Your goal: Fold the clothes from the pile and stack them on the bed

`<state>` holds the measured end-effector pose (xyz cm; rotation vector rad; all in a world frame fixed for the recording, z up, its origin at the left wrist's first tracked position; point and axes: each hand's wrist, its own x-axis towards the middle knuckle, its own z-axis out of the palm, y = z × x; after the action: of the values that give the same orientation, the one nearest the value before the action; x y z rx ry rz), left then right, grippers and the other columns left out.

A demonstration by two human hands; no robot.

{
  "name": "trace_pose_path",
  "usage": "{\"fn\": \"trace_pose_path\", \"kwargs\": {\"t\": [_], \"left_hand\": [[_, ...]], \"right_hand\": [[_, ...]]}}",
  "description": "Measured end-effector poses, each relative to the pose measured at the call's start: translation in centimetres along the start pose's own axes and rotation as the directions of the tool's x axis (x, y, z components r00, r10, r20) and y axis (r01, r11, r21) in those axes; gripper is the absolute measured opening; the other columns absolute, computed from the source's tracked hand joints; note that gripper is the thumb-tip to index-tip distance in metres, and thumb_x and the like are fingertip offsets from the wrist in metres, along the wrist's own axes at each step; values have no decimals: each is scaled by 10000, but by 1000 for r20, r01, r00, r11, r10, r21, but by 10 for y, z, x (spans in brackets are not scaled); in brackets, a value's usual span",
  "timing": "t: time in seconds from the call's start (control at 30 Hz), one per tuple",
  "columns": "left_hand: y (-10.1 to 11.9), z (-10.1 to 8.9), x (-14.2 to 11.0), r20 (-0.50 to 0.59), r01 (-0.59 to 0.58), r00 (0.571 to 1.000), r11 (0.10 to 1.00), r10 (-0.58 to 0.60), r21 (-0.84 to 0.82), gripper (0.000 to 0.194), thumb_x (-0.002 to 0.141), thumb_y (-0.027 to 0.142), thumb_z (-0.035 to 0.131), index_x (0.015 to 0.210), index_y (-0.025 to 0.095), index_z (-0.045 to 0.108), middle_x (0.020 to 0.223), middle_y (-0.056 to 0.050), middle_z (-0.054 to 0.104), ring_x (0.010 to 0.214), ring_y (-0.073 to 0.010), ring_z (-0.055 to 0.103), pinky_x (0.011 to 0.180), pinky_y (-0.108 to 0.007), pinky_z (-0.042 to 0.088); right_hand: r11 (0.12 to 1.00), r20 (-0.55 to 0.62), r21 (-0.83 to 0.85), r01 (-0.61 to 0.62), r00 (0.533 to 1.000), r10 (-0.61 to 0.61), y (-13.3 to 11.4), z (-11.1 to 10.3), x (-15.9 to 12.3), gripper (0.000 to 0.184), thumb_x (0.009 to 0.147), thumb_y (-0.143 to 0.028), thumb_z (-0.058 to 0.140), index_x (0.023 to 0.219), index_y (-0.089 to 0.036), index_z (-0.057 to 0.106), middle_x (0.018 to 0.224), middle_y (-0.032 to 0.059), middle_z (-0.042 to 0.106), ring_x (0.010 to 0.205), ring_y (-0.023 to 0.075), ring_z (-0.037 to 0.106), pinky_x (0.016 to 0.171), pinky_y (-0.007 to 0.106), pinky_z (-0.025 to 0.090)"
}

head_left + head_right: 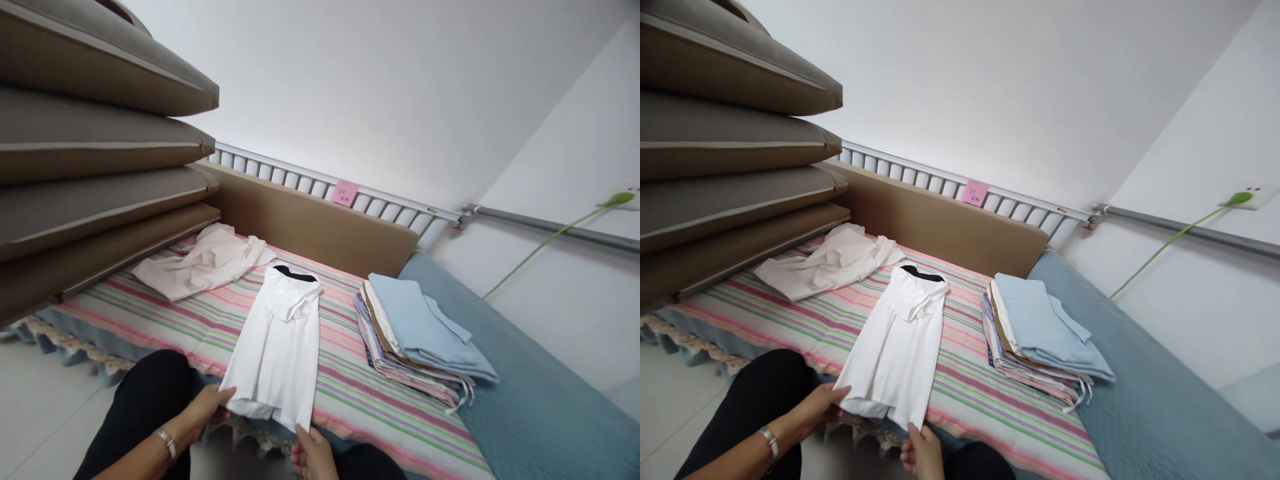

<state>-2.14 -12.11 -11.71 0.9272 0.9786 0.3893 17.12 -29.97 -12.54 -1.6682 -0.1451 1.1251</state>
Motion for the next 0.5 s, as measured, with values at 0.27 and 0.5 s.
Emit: {"fn": "trace_pose_path", "kwargs": {"t": [0.27, 0.5], "left_hand": [[4, -16, -11, -10, -54, 998, 990, 55, 128, 592, 469, 600, 760, 815, 149, 596, 716, -20, 637, 628, -152, 570, 582, -262, 405], [19, -17, 0, -163, -193, 960, 959, 229, 210, 488, 516, 617, 696, 664, 174, 551, 620, 17, 576, 653, -162, 546, 589, -260, 392]], "right_hand": [[993, -209, -59, 105, 971, -115, 6, -22, -15, 545, 491, -615, 691, 825, -187, 643, 748, 53, 672, 616, 154, 620, 495, 233, 423], [978, -244, -77, 194, 948, -207, -19, -15, 5, 530, 542, -614, 657, 838, -176, 632, 826, 48, 672, 740, 182, 647, 596, 254, 468]]}}
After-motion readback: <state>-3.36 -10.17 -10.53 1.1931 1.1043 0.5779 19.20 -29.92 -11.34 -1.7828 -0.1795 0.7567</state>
